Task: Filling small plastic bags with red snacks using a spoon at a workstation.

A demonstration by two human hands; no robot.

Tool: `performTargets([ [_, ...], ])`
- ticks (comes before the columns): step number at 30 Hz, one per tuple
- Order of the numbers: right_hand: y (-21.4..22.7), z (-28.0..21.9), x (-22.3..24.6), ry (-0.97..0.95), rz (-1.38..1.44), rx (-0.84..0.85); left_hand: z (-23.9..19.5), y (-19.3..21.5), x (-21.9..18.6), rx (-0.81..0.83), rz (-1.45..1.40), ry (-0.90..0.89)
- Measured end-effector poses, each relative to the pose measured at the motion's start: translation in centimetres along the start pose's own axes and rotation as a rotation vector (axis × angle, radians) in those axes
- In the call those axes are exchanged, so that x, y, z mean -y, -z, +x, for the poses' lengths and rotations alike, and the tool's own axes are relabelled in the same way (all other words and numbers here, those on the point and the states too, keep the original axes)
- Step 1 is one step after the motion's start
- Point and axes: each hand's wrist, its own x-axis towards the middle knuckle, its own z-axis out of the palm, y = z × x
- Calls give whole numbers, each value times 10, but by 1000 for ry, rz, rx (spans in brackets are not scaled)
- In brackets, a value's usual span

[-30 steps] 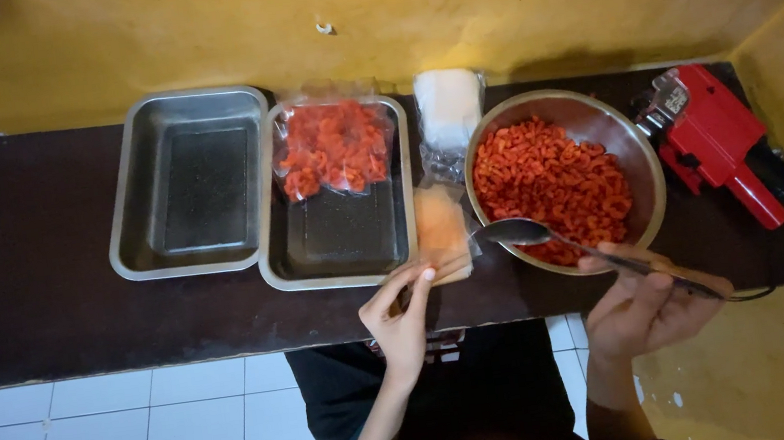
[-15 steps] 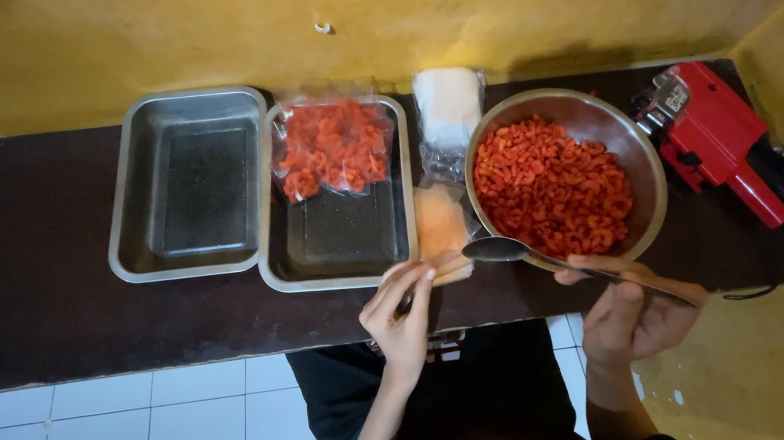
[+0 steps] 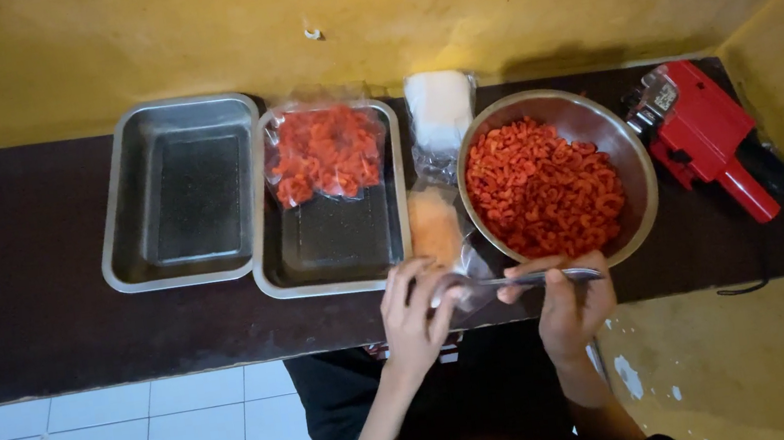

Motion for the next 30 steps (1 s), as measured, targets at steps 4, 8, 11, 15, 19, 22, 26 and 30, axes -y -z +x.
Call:
performTargets([
  [4, 13, -8, -12, -30, 36, -110, 13, 1, -11, 2, -4, -113],
  [8, 12, -2, 3, -57, 58, -136, 19, -7, -20, -49, -125, -85],
  [11, 14, 2, 7, -31, 46, -153, 21, -12, -21, -70, -199, -56],
  [15, 19, 8, 11, 36, 57, -176, 24, -17, -24, -42, -304, 19],
  [19, 41, -3, -5, 21, 7, -227, 23, -23, -18, -24, -334, 37],
  [22, 58, 2, -10, 56, -49, -282, 21, -29, -11, -78, -295, 54],
  [26, 66, 23, -9, 221, -280, -398, 21, -32, 0, -138, -237, 128],
  [30, 61, 44, -10, 271, -505, -201, 27, -41, -1, -159, -252, 166],
])
